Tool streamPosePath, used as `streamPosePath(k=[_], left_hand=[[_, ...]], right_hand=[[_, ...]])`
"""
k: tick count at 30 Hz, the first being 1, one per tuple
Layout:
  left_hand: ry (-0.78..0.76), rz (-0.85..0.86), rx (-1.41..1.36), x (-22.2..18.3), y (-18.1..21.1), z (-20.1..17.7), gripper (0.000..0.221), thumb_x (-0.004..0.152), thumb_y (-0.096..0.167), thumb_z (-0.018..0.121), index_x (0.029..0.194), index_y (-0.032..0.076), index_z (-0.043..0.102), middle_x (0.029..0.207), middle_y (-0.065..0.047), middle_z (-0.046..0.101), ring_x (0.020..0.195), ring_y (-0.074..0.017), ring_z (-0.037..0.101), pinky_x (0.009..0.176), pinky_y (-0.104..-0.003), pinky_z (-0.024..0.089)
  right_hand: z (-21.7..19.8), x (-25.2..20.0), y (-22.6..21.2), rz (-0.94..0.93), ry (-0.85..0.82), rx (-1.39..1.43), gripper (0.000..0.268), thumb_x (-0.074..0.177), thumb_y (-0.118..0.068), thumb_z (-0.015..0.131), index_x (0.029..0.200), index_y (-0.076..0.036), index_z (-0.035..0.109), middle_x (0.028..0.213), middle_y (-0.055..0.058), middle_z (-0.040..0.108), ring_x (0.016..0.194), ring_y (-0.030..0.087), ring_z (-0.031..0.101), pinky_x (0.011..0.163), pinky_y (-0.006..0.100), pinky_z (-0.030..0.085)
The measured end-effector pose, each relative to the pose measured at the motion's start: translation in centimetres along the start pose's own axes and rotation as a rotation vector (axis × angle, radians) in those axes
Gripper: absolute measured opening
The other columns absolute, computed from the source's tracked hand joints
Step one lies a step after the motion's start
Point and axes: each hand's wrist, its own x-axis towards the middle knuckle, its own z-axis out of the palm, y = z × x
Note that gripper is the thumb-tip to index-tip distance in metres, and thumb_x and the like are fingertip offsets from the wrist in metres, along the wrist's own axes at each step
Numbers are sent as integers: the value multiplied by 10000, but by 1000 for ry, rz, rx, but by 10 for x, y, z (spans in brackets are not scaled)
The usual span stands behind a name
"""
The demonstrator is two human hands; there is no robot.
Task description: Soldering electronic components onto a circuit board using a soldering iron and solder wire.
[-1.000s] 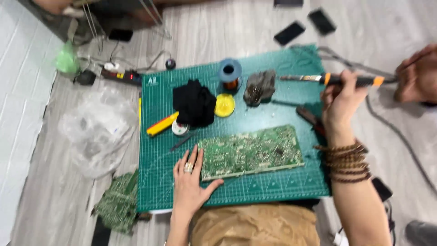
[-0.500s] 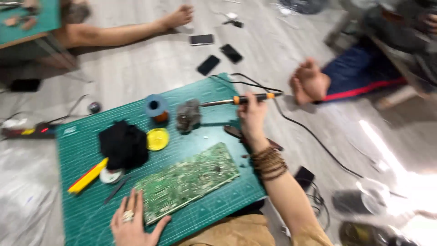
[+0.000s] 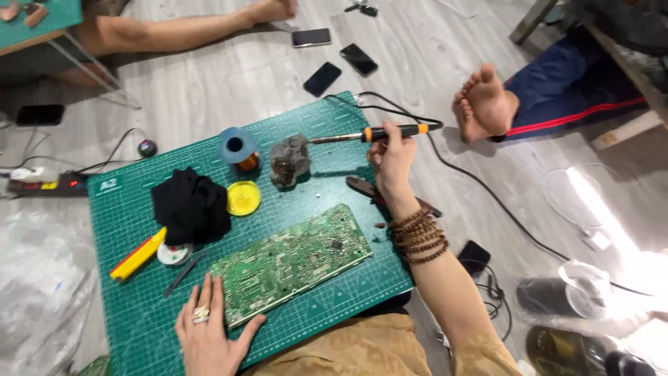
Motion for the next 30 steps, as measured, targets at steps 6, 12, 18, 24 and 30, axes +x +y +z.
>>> streamPosePath(k=[6, 12, 18, 24, 30], left_hand=[[15, -50, -63, 7, 17, -25, 1146, 649, 666, 706, 1497, -11, 336, 1537, -164, 405, 1375, -365, 399, 1126, -522, 258], [-21, -90, -99, 6, 16, -25, 1178, 671, 728, 694, 1546, 61, 274, 1458, -157, 485, 1399, -366, 352, 1111, -550, 224], [-36, -75, -99, 7, 13, -23, 1140, 717, 772, 637, 1544, 80, 268, 1535, -109, 410, 1426, -364, 306, 1129, -541, 198], [-20, -54, -108, 7, 15, -28, 1098, 741, 765, 620, 1545, 101, 276, 1469, -104, 492, 1415, -363, 327, 1142, -544, 185], [-67, -80, -144, 9, 16, -31, 1057, 746, 767, 618, 1522, 112, 330, 1483, -93, 477, 1416, -373, 312, 1122, -569, 199]], right_hand=[[4, -1, -4, 80, 91, 42, 198, 947, -202, 567, 830, -46, 536, 514, 17, 487, 344, 69, 338, 350, 223, 287], [5, -2, -4, 32, 11, 10, 199, 964, -193, 580, 847, -37, 543, 544, 12, 509, 366, 57, 373, 355, 190, 292], [10, -4, -4, -15, -30, -68, 190, 974, -170, 584, 822, -66, 537, 535, -16, 497, 374, 42, 367, 353, 174, 277], [9, -5, -3, -39, 4, -104, 156, 968, -148, 590, 842, -74, 535, 623, -16, 517, 442, 37, 448, 369, 153, 322], [11, -7, -3, -59, -16, -160, 131, 975, -156, 589, 899, -62, 540, 662, 4, 535, 465, 37, 461, 379, 149, 319]])
